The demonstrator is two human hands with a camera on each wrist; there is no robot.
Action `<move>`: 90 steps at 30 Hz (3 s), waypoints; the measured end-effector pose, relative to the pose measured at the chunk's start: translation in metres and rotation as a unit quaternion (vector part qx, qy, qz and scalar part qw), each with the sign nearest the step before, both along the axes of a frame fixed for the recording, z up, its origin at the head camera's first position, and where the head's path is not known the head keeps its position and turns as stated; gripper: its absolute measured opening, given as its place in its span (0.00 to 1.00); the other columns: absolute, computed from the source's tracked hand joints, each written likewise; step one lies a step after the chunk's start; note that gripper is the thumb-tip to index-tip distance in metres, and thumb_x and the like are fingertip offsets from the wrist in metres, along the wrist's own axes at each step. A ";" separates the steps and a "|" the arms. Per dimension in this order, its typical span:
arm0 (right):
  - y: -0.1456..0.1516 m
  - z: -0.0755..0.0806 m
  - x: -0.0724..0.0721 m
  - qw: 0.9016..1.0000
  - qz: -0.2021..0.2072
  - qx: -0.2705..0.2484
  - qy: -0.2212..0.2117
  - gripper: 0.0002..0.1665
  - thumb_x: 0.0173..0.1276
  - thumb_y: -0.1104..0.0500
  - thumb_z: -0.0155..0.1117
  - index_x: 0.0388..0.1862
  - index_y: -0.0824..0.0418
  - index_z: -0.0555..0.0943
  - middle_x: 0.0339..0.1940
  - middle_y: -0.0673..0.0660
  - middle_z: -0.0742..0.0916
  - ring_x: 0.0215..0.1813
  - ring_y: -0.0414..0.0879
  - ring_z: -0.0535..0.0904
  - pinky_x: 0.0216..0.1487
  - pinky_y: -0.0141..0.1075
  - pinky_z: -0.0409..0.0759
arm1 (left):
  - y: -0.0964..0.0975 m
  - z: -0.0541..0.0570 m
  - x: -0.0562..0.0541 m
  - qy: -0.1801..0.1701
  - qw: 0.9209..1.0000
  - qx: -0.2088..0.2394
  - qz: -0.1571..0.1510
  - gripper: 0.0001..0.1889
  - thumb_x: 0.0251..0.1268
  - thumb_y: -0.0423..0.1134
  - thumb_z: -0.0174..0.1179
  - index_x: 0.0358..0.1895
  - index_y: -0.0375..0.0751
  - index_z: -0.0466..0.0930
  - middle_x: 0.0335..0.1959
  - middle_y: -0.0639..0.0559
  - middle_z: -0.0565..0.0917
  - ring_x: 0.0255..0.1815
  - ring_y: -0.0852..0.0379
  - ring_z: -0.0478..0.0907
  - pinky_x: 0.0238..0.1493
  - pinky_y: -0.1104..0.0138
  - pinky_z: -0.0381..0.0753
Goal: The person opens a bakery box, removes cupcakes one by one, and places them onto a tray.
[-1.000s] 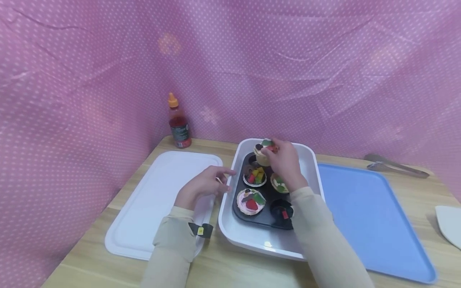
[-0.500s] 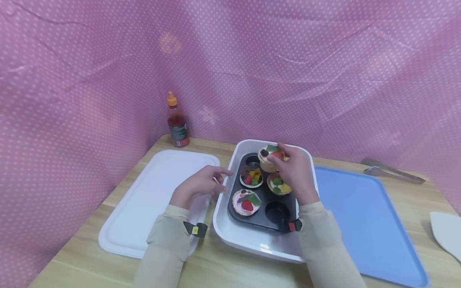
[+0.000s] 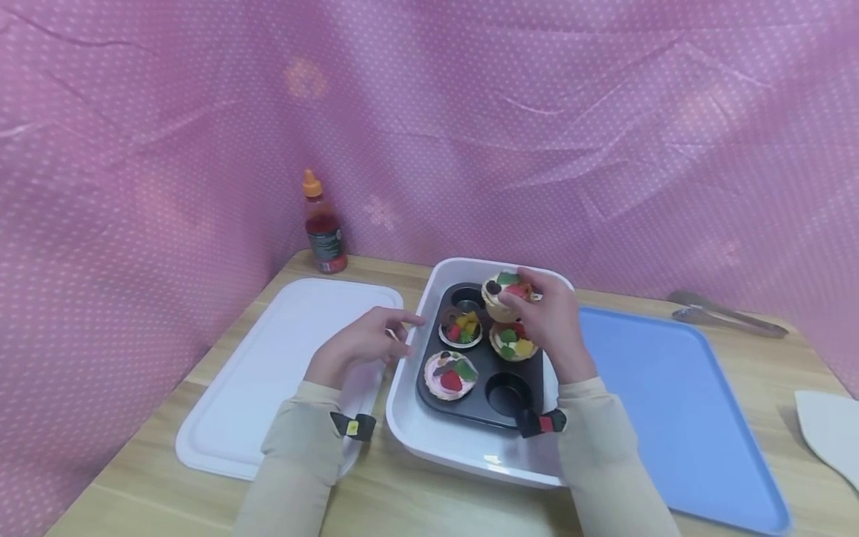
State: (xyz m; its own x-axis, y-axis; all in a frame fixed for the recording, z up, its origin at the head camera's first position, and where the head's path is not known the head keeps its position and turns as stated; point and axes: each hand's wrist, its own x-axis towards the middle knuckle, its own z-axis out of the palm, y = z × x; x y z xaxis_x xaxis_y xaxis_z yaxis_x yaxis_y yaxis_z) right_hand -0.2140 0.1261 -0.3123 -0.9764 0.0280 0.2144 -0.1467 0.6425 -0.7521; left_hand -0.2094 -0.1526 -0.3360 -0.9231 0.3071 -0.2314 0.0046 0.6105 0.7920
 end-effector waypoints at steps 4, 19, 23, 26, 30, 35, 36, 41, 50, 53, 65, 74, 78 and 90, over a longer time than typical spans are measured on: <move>0.004 0.006 0.001 1.000 -0.003 -0.007 -0.010 0.35 0.68 0.54 0.70 0.71 0.62 0.74 0.69 0.66 0.79 0.70 0.61 0.73 0.62 0.52 0.77 | -0.001 0.001 0.000 -0.006 1.000 -0.007 0.007 0.29 0.60 0.28 0.67 0.67 0.43 0.77 0.40 0.45 0.78 0.34 0.55 0.77 0.35 0.67 0.79; 0.027 0.023 0.008 1.000 0.012 -0.025 0.004 0.34 0.68 0.51 0.71 0.70 0.61 0.76 0.65 0.66 0.82 0.67 0.62 0.76 0.62 0.56 0.77 | 0.001 0.000 -0.001 -0.014 1.000 -0.017 0.018 0.29 0.60 0.29 0.68 0.66 0.48 0.78 0.42 0.45 0.79 0.35 0.53 0.78 0.35 0.67 0.79; 0.038 0.029 0.012 1.000 -0.006 -0.021 0.012 0.35 0.68 0.49 0.71 0.71 0.60 0.75 0.66 0.66 0.81 0.67 0.63 0.77 0.61 0.56 0.79 | 0.001 0.000 -0.001 -0.013 1.000 -0.017 0.018 0.29 0.60 0.29 0.68 0.67 0.48 0.78 0.41 0.45 0.79 0.36 0.53 0.78 0.36 0.67 0.79; 0.047 0.032 0.014 0.999 -0.016 -0.026 0.027 0.36 0.68 0.49 0.71 0.71 0.61 0.74 0.66 0.68 0.81 0.64 0.65 0.79 0.60 0.56 0.80 | 0.002 0.000 0.000 -0.015 0.999 -0.020 0.022 0.29 0.60 0.29 0.68 0.66 0.49 0.78 0.42 0.45 0.79 0.36 0.53 0.78 0.36 0.66 0.79; 0.059 0.035 0.016 0.998 -0.030 -0.044 0.031 0.36 0.69 0.50 0.70 0.72 0.62 0.73 0.66 0.69 0.80 0.62 0.65 0.81 0.59 0.55 0.80 | 0.002 0.000 -0.001 -0.016 0.999 -0.023 0.024 0.29 0.60 0.30 0.68 0.66 0.50 0.79 0.42 0.45 0.79 0.36 0.52 0.79 0.36 0.66 0.79; 0.073 0.036 0.015 0.996 -0.058 -0.057 0.019 0.36 0.69 0.52 0.70 0.72 0.61 0.72 0.68 0.68 0.79 0.65 0.63 0.80 0.62 0.54 0.79 | 0.001 -0.001 -0.001 -0.017 0.999 -0.024 0.025 0.29 0.60 0.31 0.69 0.66 0.50 0.78 0.41 0.45 0.79 0.36 0.52 0.78 0.37 0.66 0.79; 0.076 0.036 0.015 0.996 -0.066 -0.056 0.019 0.36 0.68 0.52 0.71 0.72 0.61 0.73 0.68 0.67 0.79 0.65 0.63 0.80 0.62 0.53 0.78 | 0.001 -0.001 -0.002 -0.018 0.999 -0.025 0.025 0.29 0.60 0.31 0.69 0.66 0.50 0.78 0.42 0.45 0.79 0.37 0.52 0.78 0.37 0.66 0.79; 0.091 0.035 0.012 0.994 -0.101 -0.044 0.022 0.35 0.67 0.51 0.72 0.71 0.59 0.75 0.66 0.63 0.81 0.64 0.59 0.81 0.54 0.31 0.81 | 0.001 0.001 -0.002 -0.018 0.999 -0.032 0.023 0.29 0.61 0.31 0.68 0.67 0.51 0.78 0.42 0.45 0.79 0.38 0.52 0.78 0.38 0.66 0.79; 0.110 0.027 0.008 0.991 -0.133 -0.032 -0.001 0.36 0.68 0.51 0.70 0.72 0.59 0.73 0.68 0.60 0.80 0.67 0.57 0.79 0.56 0.30 0.79 | 0.001 0.001 -0.002 -0.026 0.999 -0.031 0.026 0.28 0.62 0.31 0.68 0.66 0.53 0.79 0.43 0.45 0.79 0.37 0.51 0.79 0.39 0.65 0.78; 0.114 0.023 0.006 0.989 -0.143 -0.022 -0.008 0.36 0.69 0.50 0.70 0.73 0.59 0.73 0.68 0.61 0.80 0.68 0.58 0.78 0.58 0.35 0.79 | 0.001 0.000 -0.003 -0.027 0.999 -0.029 0.026 0.28 0.61 0.31 0.68 0.66 0.53 0.79 0.43 0.45 0.79 0.37 0.51 0.79 0.38 0.65 0.79; 0.130 0.003 -0.002 0.988 -0.140 -0.037 -0.056 0.38 0.71 0.51 0.67 0.75 0.62 0.68 0.70 0.64 0.76 0.70 0.63 0.74 0.66 0.53 0.74 | 0.000 0.003 -0.002 -0.031 0.999 -0.031 0.029 0.29 0.61 0.31 0.68 0.66 0.54 0.78 0.44 0.45 0.80 0.38 0.51 0.79 0.39 0.65 0.78; 0.135 -0.013 -0.008 0.984 -0.138 -0.061 -0.099 0.39 0.72 0.52 0.66 0.77 0.62 0.65 0.73 0.68 0.73 0.73 0.66 0.69 0.70 0.58 0.70 | -0.001 0.000 -0.003 -0.029 0.999 -0.032 0.031 0.29 0.61 0.31 0.69 0.66 0.55 0.78 0.44 0.45 0.80 0.38 0.50 0.80 0.39 0.64 0.79; 0.135 -0.018 -0.010 0.980 -0.140 -0.078 -0.114 0.39 0.71 0.54 0.67 0.77 0.61 0.65 0.75 0.67 0.71 0.75 0.66 0.67 0.71 0.58 0.69 | -0.001 -0.001 -0.003 -0.024 0.999 -0.031 0.026 0.29 0.61 0.31 0.69 0.67 0.54 0.78 0.43 0.44 0.80 0.38 0.50 0.80 0.39 0.64 0.78; 0.139 -0.025 -0.011 0.978 -0.134 -0.079 -0.140 0.40 0.69 0.55 0.69 0.77 0.61 0.65 0.74 0.70 0.70 0.76 0.70 0.64 0.70 0.62 0.68 | 0.000 -0.001 -0.002 -0.017 0.999 -0.027 0.023 0.29 0.60 0.31 0.69 0.66 0.52 0.79 0.42 0.45 0.81 0.37 0.51 0.79 0.38 0.65 0.78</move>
